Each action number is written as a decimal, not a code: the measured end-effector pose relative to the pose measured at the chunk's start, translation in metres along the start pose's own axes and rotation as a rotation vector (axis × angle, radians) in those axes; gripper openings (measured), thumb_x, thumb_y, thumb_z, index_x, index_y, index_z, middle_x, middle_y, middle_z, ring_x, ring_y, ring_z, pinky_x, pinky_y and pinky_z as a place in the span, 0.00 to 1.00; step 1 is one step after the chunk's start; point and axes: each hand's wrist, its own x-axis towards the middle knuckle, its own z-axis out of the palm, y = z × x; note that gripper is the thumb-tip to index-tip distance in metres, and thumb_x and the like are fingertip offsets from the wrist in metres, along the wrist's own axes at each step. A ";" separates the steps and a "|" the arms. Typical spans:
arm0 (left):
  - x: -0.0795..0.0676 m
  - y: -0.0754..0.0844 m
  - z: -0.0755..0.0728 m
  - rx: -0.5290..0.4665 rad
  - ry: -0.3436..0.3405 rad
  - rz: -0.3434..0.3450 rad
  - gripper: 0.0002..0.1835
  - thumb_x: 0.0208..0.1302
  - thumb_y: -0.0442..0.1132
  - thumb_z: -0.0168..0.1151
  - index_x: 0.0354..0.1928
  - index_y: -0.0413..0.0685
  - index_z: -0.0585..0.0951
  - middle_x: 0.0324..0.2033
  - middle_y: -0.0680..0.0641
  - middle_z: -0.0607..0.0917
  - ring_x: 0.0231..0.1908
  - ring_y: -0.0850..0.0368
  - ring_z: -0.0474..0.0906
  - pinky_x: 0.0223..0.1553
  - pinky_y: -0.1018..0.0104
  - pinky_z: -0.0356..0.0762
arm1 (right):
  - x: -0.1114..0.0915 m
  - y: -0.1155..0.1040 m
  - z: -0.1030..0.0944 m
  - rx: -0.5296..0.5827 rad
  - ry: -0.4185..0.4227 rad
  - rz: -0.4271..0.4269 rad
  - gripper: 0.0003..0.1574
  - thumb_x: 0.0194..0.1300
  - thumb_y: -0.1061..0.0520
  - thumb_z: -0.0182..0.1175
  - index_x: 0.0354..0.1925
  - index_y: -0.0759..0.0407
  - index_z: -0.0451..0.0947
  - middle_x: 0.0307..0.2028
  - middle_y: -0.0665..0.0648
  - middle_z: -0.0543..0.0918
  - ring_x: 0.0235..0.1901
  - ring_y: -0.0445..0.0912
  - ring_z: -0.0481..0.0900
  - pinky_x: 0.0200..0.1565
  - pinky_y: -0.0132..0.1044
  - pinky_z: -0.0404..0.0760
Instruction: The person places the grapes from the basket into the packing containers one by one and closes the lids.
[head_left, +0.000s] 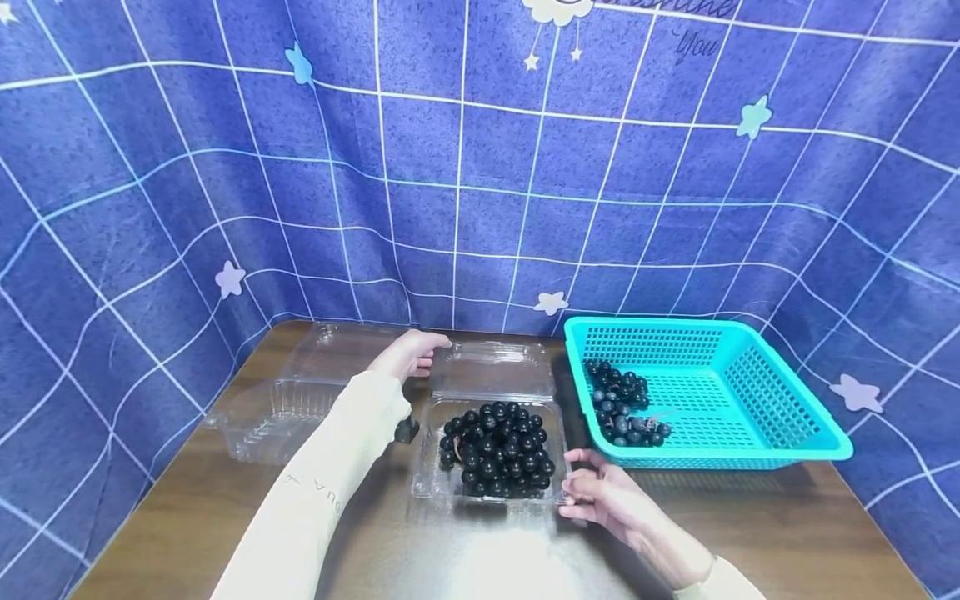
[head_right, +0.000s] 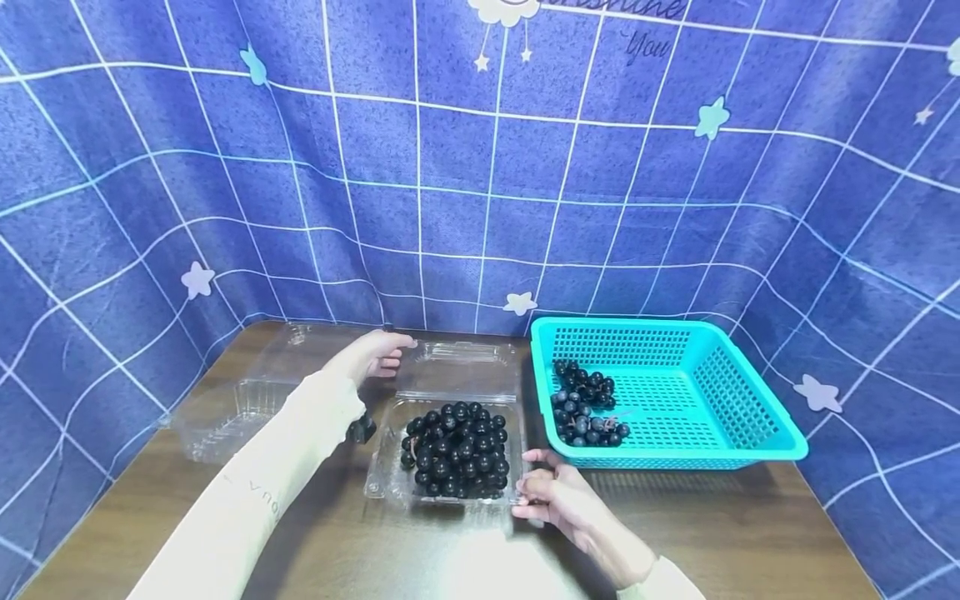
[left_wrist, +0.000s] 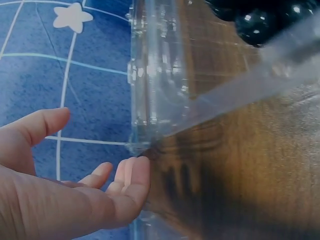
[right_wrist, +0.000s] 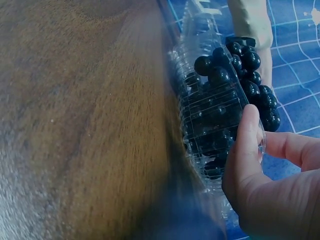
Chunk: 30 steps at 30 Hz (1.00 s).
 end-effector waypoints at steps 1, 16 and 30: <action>0.011 -0.001 -0.001 0.001 0.012 -0.021 0.37 0.61 0.43 0.57 0.69 0.38 0.57 0.68 0.32 0.57 0.67 0.36 0.55 0.63 0.46 0.64 | 0.000 0.000 0.000 -0.001 -0.001 0.001 0.34 0.58 0.69 0.53 0.59 0.67 0.50 0.30 0.51 0.76 0.31 0.43 0.77 0.43 0.40 0.84; 0.052 -0.029 -0.001 -0.093 0.031 -0.175 0.30 0.62 0.39 0.56 0.64 0.37 0.62 0.62 0.33 0.64 0.58 0.44 0.68 0.57 0.55 0.74 | -0.002 -0.001 0.001 -0.010 0.007 0.013 0.34 0.58 0.69 0.52 0.60 0.67 0.49 0.30 0.51 0.76 0.31 0.44 0.78 0.43 0.40 0.84; 0.056 -0.034 -0.006 -0.163 -0.009 -0.155 0.07 0.54 0.22 0.46 0.31 0.39 0.69 0.20 0.51 0.69 0.26 0.59 0.71 0.37 0.66 0.79 | -0.002 0.000 -0.001 -0.007 -0.001 0.004 0.31 0.59 0.69 0.53 0.58 0.65 0.52 0.31 0.51 0.76 0.32 0.44 0.77 0.44 0.40 0.83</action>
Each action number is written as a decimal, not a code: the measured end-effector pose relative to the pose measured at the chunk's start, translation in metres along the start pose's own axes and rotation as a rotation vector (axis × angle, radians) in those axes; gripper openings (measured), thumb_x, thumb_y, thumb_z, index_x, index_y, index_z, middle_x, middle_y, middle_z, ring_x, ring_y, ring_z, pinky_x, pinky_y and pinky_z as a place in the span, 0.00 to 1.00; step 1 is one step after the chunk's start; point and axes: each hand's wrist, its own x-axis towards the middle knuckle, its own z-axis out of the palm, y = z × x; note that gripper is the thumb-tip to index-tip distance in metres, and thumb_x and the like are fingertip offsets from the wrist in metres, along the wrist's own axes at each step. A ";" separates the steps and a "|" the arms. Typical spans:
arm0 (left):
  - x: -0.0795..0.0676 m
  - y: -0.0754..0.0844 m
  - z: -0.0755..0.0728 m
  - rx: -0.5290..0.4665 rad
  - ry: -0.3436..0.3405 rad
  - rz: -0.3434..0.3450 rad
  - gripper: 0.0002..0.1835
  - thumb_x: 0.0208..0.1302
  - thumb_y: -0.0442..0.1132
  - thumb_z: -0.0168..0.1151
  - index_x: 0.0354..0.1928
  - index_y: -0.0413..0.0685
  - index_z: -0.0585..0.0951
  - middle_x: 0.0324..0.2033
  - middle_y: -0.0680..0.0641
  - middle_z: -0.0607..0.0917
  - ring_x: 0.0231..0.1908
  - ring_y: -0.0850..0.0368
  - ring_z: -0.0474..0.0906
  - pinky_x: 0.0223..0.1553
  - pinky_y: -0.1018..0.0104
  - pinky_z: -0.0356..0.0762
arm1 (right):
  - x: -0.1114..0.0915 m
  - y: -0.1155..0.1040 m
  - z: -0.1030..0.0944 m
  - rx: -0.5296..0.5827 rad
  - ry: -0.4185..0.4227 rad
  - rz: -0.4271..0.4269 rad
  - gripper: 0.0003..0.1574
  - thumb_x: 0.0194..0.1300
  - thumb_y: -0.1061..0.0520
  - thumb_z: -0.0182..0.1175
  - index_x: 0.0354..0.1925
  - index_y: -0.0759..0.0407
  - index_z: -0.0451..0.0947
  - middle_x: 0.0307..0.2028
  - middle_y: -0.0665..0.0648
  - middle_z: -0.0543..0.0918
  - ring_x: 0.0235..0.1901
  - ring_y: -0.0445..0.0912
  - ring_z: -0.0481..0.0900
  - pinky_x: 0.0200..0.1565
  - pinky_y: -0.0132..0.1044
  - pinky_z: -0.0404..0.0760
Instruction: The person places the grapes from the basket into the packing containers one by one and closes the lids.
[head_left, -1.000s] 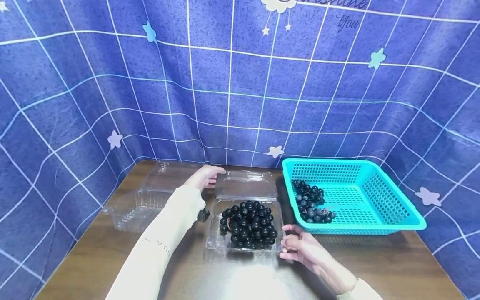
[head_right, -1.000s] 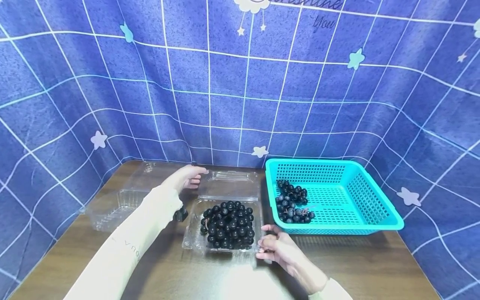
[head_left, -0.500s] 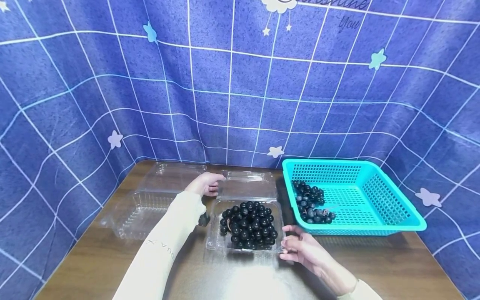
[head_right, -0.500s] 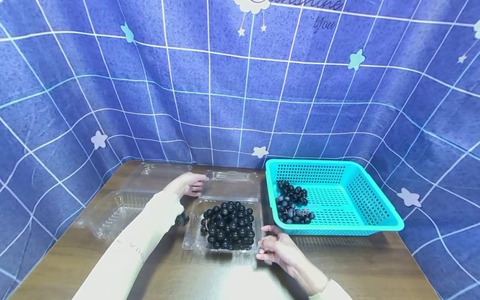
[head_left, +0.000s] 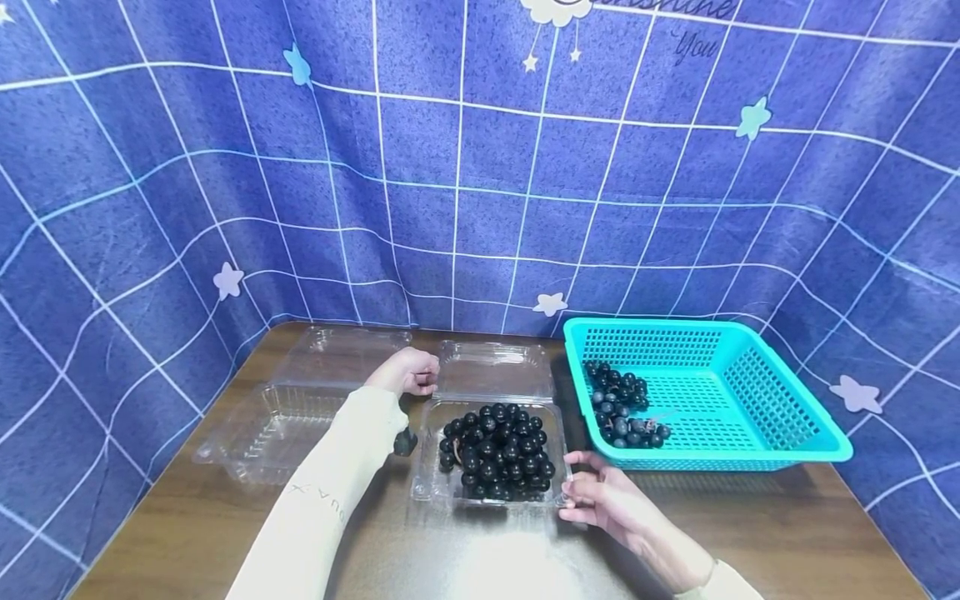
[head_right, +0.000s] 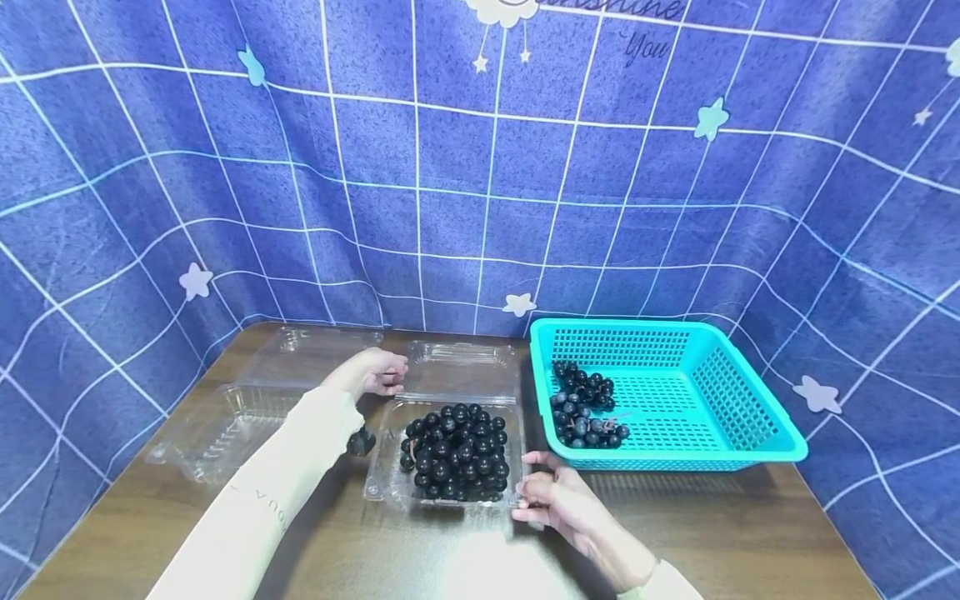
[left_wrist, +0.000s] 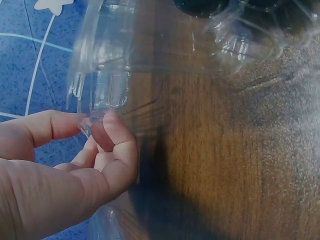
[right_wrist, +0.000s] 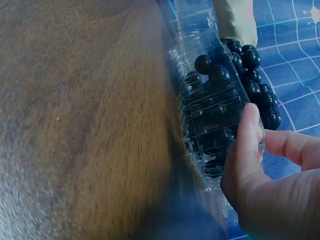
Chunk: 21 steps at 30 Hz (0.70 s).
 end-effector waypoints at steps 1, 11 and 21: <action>0.005 -0.002 -0.001 0.005 0.006 0.003 0.08 0.53 0.22 0.46 0.34 0.39 0.70 0.20 0.51 0.69 0.26 0.60 0.70 0.38 0.66 0.79 | 0.000 0.000 0.000 0.001 0.000 0.000 0.32 0.59 0.69 0.53 0.58 0.65 0.52 0.30 0.51 0.76 0.32 0.44 0.77 0.44 0.40 0.83; 0.058 -0.017 -0.015 0.041 -0.011 0.017 0.38 0.49 0.21 0.51 0.67 0.41 0.63 0.18 0.53 0.66 0.20 0.62 0.68 0.31 0.67 0.78 | -0.001 0.001 -0.001 0.013 -0.005 0.002 0.33 0.59 0.69 0.54 0.59 0.66 0.50 0.30 0.51 0.76 0.31 0.44 0.78 0.44 0.40 0.83; -0.004 0.010 0.004 0.081 0.026 0.056 0.34 0.54 0.21 0.44 0.68 0.36 0.58 0.27 0.51 0.67 0.19 0.66 0.67 0.28 0.74 0.76 | 0.001 0.002 -0.002 0.023 -0.014 0.000 0.33 0.59 0.69 0.53 0.59 0.65 0.50 0.30 0.51 0.77 0.30 0.43 0.78 0.45 0.41 0.83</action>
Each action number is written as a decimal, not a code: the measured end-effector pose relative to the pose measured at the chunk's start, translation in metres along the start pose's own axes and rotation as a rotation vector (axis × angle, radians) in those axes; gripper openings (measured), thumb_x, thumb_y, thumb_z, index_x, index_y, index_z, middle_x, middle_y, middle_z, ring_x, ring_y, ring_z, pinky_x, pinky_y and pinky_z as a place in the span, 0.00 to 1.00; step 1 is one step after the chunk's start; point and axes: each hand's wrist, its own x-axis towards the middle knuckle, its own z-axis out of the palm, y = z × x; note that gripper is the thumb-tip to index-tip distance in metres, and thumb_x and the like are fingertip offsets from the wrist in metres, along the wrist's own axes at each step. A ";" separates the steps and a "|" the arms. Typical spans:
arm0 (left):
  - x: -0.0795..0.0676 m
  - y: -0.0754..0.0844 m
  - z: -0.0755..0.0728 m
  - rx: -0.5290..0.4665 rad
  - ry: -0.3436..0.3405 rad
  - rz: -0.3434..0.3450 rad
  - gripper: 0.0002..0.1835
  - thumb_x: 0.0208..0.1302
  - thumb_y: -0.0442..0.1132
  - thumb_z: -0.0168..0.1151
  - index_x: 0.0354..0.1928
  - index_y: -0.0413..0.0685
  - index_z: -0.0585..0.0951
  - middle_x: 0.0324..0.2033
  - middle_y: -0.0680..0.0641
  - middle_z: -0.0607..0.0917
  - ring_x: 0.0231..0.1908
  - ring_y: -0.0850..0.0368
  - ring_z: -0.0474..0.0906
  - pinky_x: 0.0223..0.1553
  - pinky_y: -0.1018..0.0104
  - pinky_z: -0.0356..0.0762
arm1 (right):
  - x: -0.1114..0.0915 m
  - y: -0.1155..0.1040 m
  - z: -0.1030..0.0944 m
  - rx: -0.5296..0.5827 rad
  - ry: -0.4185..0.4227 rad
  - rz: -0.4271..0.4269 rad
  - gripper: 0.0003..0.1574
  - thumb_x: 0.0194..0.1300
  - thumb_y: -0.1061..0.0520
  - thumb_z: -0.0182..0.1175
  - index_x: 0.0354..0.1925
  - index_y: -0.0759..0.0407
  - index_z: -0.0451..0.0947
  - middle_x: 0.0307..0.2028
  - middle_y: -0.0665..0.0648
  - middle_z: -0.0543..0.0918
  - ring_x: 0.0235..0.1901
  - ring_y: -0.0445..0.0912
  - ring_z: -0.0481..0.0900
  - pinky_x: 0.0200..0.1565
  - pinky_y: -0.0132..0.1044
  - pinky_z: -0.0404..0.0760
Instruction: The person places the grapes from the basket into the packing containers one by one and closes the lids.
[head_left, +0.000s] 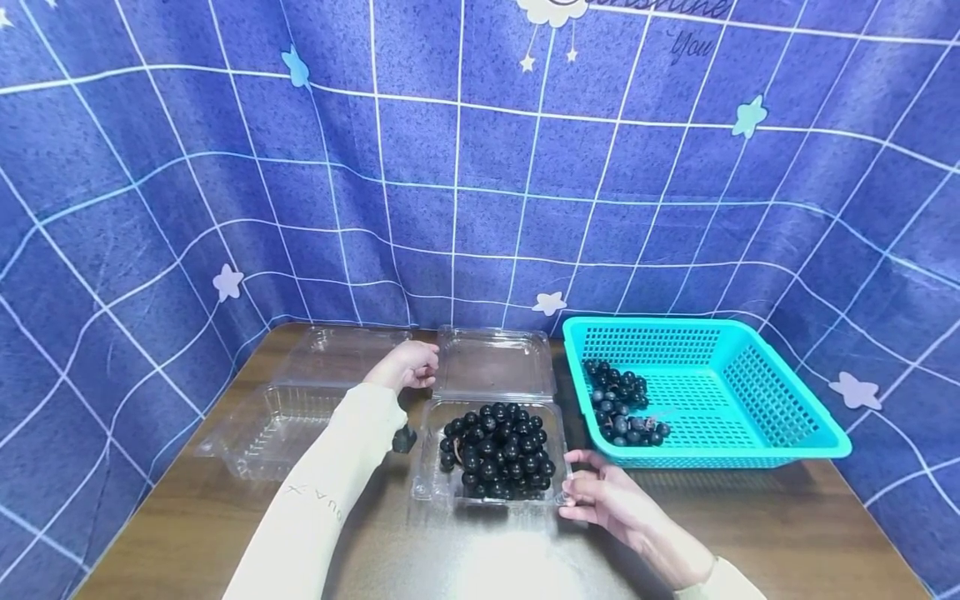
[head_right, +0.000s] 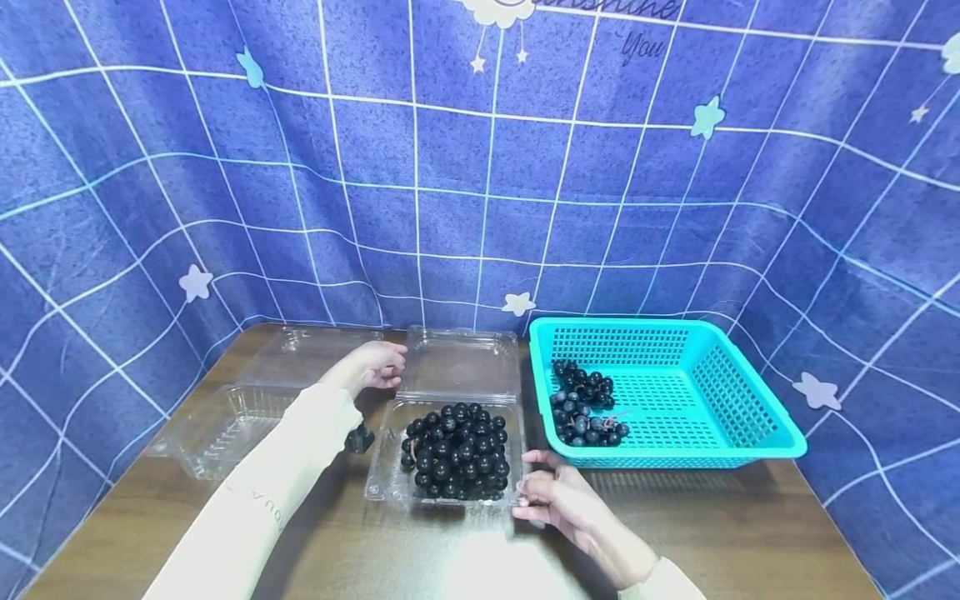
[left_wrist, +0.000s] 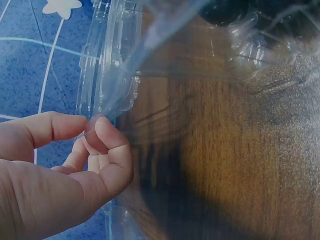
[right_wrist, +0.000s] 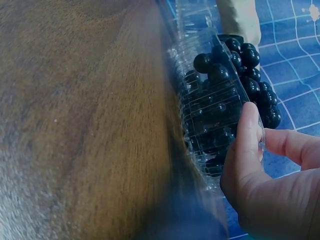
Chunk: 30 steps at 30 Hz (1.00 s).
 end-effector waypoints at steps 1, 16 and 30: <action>0.003 -0.001 0.000 0.007 0.011 0.001 0.34 0.54 0.21 0.45 0.67 0.37 0.59 0.28 0.51 0.67 0.20 0.66 0.67 0.29 0.73 0.75 | 0.000 0.000 0.000 0.001 0.000 0.000 0.33 0.59 0.69 0.54 0.59 0.65 0.50 0.30 0.51 0.77 0.30 0.43 0.78 0.45 0.41 0.83; -0.007 0.015 0.003 -0.008 0.090 0.030 0.27 0.56 0.24 0.50 0.61 0.40 0.66 0.19 0.55 0.71 0.19 0.65 0.69 0.28 0.70 0.74 | 0.000 0.001 0.002 -0.008 0.036 0.009 0.34 0.59 0.68 0.54 0.59 0.66 0.50 0.30 0.50 0.77 0.31 0.43 0.79 0.46 0.42 0.83; -0.020 0.028 -0.001 0.003 0.120 0.080 0.23 0.59 0.27 0.51 0.58 0.40 0.69 0.31 0.53 0.74 0.31 0.60 0.73 0.40 0.64 0.75 | 0.002 0.000 0.002 -0.012 0.042 0.008 0.36 0.59 0.68 0.54 0.61 0.68 0.49 0.30 0.51 0.76 0.33 0.43 0.78 0.47 0.42 0.82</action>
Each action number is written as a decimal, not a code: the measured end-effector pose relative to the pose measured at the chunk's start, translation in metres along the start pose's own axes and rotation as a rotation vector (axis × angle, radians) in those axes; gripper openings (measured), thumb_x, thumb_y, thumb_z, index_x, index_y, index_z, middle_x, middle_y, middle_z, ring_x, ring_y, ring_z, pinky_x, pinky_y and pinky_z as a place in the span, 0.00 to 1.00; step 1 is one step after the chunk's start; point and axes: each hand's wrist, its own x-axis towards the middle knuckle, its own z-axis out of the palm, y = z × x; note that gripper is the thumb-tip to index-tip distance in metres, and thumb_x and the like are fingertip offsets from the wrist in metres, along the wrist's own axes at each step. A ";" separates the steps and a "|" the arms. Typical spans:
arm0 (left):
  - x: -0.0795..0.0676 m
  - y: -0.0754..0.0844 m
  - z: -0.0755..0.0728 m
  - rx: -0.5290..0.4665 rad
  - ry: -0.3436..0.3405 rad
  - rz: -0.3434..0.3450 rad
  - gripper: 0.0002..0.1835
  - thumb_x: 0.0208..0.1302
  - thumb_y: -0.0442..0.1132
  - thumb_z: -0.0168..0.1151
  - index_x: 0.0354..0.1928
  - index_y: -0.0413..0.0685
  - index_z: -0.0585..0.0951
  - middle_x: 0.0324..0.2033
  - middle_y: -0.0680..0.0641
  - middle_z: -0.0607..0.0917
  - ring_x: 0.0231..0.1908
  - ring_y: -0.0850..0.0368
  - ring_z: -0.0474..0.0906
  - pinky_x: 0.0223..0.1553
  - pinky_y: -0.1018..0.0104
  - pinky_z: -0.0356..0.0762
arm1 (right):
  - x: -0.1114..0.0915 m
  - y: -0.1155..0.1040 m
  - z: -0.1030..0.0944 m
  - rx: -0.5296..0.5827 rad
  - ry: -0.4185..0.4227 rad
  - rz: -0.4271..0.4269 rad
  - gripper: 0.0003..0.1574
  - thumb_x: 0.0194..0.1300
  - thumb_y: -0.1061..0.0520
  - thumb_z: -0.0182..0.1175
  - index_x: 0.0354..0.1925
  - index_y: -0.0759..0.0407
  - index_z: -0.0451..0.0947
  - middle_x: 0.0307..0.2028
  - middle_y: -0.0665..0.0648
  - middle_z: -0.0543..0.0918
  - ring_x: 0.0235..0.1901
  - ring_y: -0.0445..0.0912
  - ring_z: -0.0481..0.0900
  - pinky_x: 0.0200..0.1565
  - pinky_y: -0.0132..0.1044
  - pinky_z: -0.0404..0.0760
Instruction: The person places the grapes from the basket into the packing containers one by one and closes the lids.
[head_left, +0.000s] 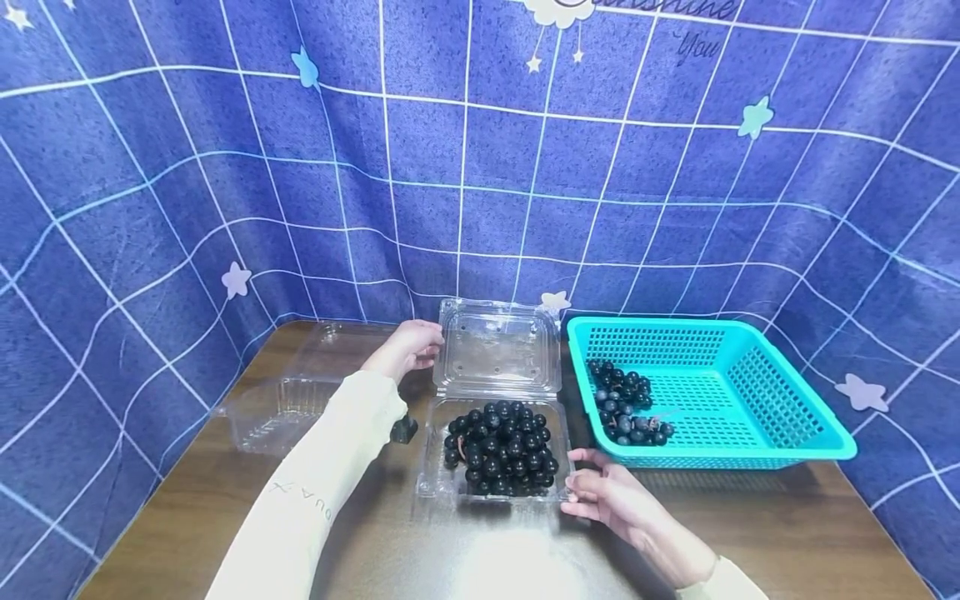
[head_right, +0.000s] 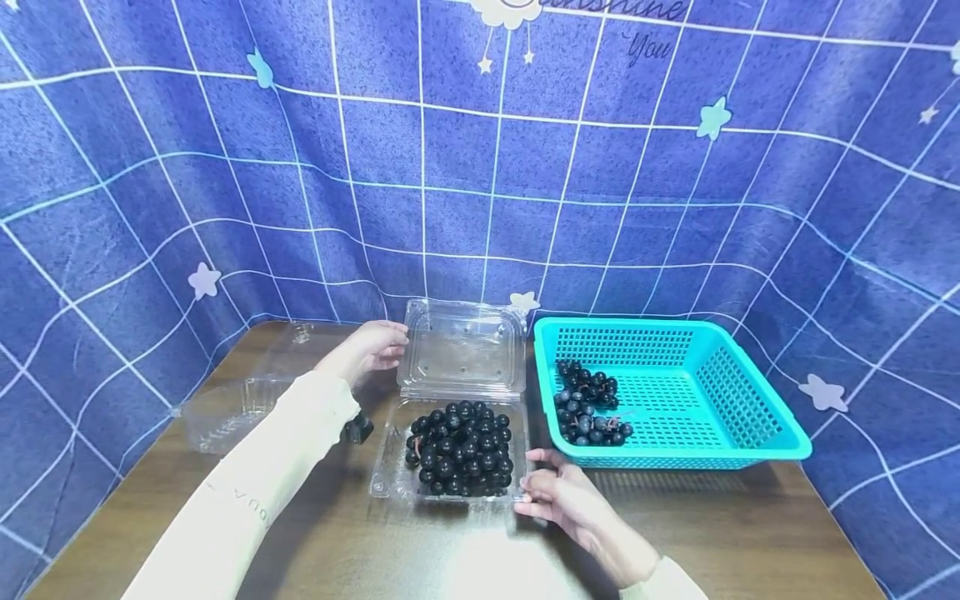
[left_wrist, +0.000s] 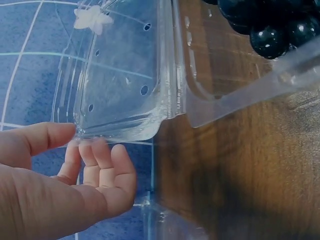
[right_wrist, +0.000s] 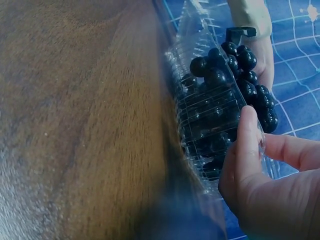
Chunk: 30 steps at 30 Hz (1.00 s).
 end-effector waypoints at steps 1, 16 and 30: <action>-0.001 0.001 -0.001 0.008 0.001 0.003 0.23 0.59 0.27 0.51 0.58 0.40 0.69 0.33 0.52 0.74 0.32 0.60 0.73 0.41 0.63 0.75 | 0.000 0.000 0.000 0.000 -0.001 0.000 0.36 0.59 0.68 0.54 0.61 0.68 0.48 0.30 0.50 0.76 0.33 0.43 0.79 0.47 0.42 0.82; -0.020 0.021 0.000 0.057 0.021 0.040 0.21 0.61 0.30 0.53 0.58 0.41 0.69 0.45 0.45 0.77 0.44 0.53 0.74 0.44 0.62 0.76 | -0.001 -0.001 0.000 0.016 -0.001 0.008 0.37 0.59 0.69 0.54 0.62 0.69 0.47 0.30 0.50 0.76 0.34 0.43 0.78 0.48 0.43 0.82; -0.036 0.040 -0.006 0.032 0.040 0.183 0.19 0.63 0.33 0.56 0.56 0.38 0.70 0.55 0.41 0.75 0.55 0.45 0.72 0.53 0.53 0.74 | -0.001 -0.003 0.003 0.018 -0.006 0.001 0.41 0.58 0.68 0.56 0.63 0.70 0.45 0.30 0.52 0.76 0.34 0.44 0.79 0.51 0.46 0.80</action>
